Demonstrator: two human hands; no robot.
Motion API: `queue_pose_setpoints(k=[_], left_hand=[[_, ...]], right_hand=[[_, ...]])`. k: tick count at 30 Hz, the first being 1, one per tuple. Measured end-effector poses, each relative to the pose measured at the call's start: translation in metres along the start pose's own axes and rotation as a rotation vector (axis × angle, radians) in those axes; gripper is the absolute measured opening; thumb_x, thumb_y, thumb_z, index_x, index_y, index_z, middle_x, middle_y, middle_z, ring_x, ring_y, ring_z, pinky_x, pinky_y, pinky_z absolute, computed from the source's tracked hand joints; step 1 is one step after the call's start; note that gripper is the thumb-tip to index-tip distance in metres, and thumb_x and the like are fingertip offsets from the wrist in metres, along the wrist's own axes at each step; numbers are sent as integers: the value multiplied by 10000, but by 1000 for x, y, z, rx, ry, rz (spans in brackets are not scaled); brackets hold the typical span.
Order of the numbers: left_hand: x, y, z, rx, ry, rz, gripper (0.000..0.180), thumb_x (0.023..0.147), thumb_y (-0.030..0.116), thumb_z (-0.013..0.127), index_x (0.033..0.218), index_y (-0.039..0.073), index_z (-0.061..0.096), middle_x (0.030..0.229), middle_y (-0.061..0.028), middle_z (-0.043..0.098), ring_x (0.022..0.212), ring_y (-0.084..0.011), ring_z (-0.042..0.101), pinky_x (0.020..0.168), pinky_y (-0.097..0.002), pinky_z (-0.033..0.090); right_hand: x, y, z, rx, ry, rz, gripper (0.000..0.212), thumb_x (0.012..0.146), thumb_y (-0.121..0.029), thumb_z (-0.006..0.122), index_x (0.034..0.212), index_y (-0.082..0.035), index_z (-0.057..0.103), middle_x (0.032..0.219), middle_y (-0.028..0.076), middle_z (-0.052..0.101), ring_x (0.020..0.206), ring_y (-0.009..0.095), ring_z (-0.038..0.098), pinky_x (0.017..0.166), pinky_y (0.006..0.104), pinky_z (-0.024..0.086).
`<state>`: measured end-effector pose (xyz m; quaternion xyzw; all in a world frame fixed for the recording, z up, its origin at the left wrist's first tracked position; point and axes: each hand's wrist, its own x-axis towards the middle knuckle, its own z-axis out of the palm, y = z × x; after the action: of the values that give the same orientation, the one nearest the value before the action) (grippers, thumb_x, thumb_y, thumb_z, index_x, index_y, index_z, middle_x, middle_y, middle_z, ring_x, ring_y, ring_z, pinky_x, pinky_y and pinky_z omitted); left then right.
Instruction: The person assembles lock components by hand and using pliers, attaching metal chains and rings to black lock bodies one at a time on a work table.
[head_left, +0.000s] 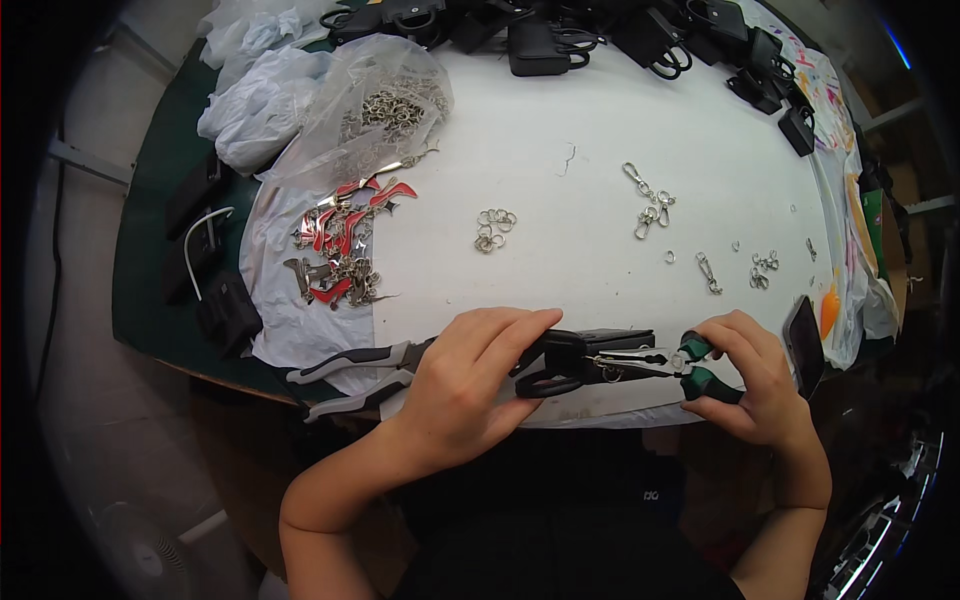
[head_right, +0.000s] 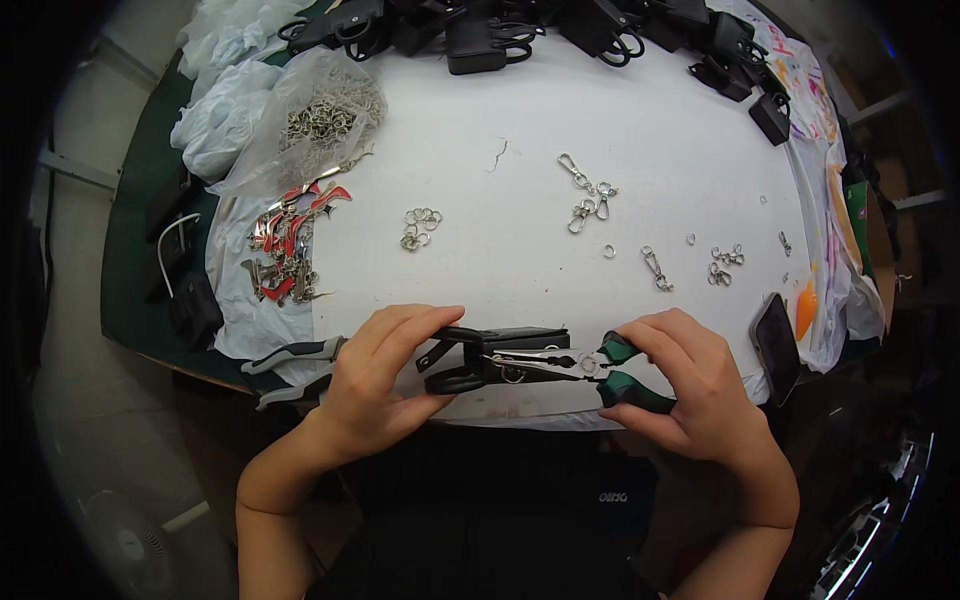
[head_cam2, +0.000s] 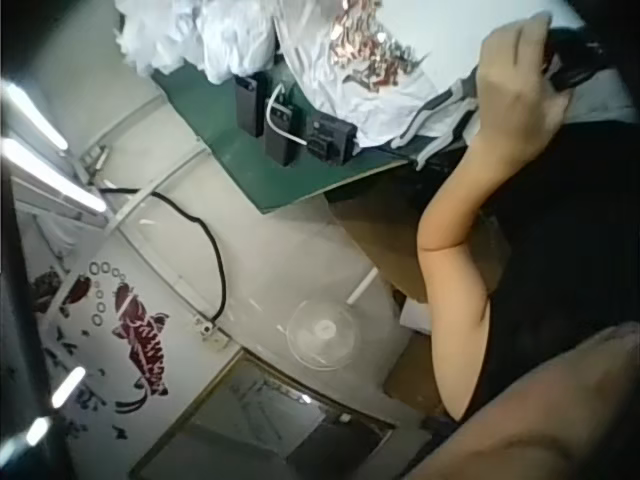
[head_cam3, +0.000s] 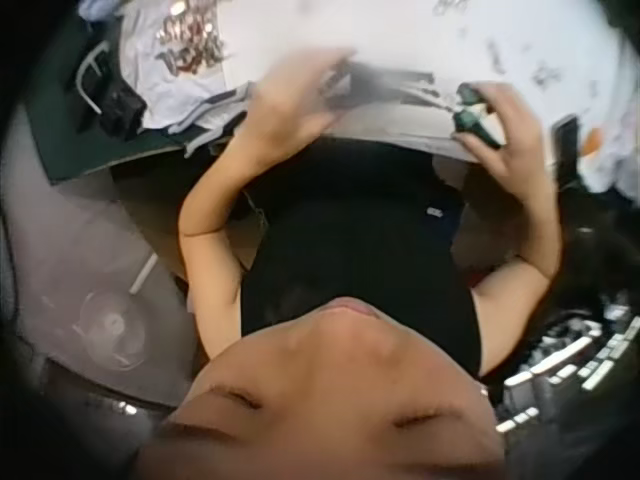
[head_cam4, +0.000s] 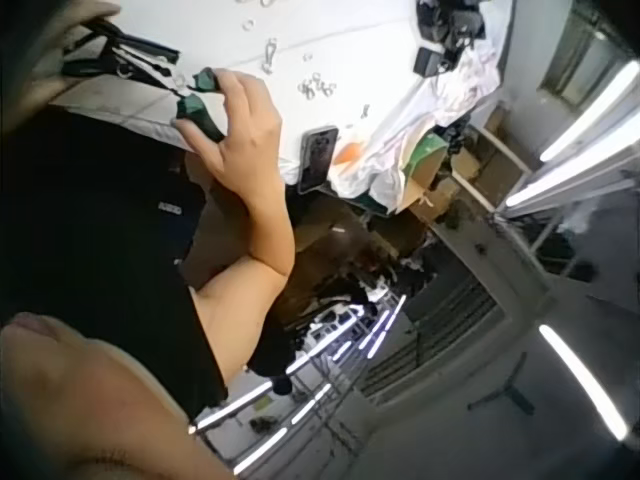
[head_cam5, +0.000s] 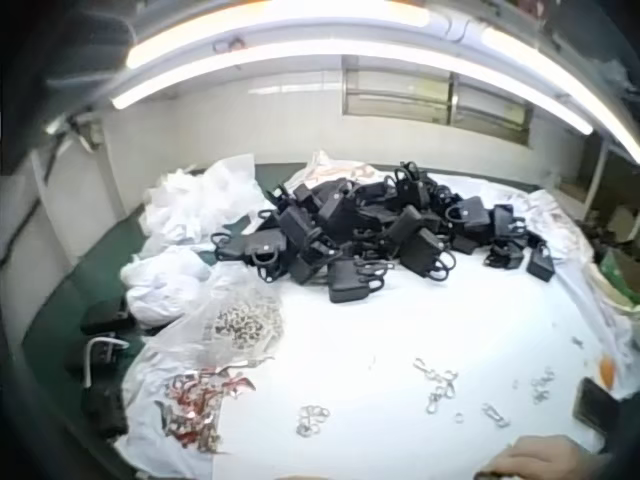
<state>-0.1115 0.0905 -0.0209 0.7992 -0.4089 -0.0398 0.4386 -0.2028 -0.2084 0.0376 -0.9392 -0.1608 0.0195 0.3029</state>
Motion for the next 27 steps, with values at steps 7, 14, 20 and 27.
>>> queue_pose_setpoints(k=[7, 14, 20, 27], left_hand=[[20, 29, -28, 0, 22, 103, 409, 683, 20, 819, 1071, 30, 692, 901, -96, 658, 764, -258, 638, 637, -352, 523], [24, 19, 0, -27, 93, 86, 425, 713, -11, 799, 1118, 35, 679, 970, -115, 620, 830, -268, 620, 664, -351, 507], [23, 21, -16, -125, -61, -4, 546, 742, -42, 757, 1262, 42, 612, 1103, -150, 594, 944, -310, 613, 796, -375, 524], [69, 15, -52, -327, -361, -74, 541, 765, 56, 809, 1268, 32, 613, 1165, -122, 643, 1083, -250, 611, 963, -366, 465]], right_hand=[[10, 18, 25, -80, 151, 116, 506, 786, -239, 799, 1165, 34, 604, 1078, 161, 616, 961, 327, 600, 817, 411, 494], [53, 20, 67, -185, 232, -13, 499, 811, -228, 789, 1208, 7, 597, 1245, 151, 550, 1150, 335, 512, 981, 423, 426], [48, 73, 30, 200, 332, 325, 171, 889, -96, 696, 1027, 2, 720, 969, 115, 676, 812, 240, 641, 756, 322, 518], [46, 82, 21, 108, 249, 344, 149, 837, -29, 727, 985, -9, 733, 917, 76, 674, 695, 161, 594, 666, 283, 494]])
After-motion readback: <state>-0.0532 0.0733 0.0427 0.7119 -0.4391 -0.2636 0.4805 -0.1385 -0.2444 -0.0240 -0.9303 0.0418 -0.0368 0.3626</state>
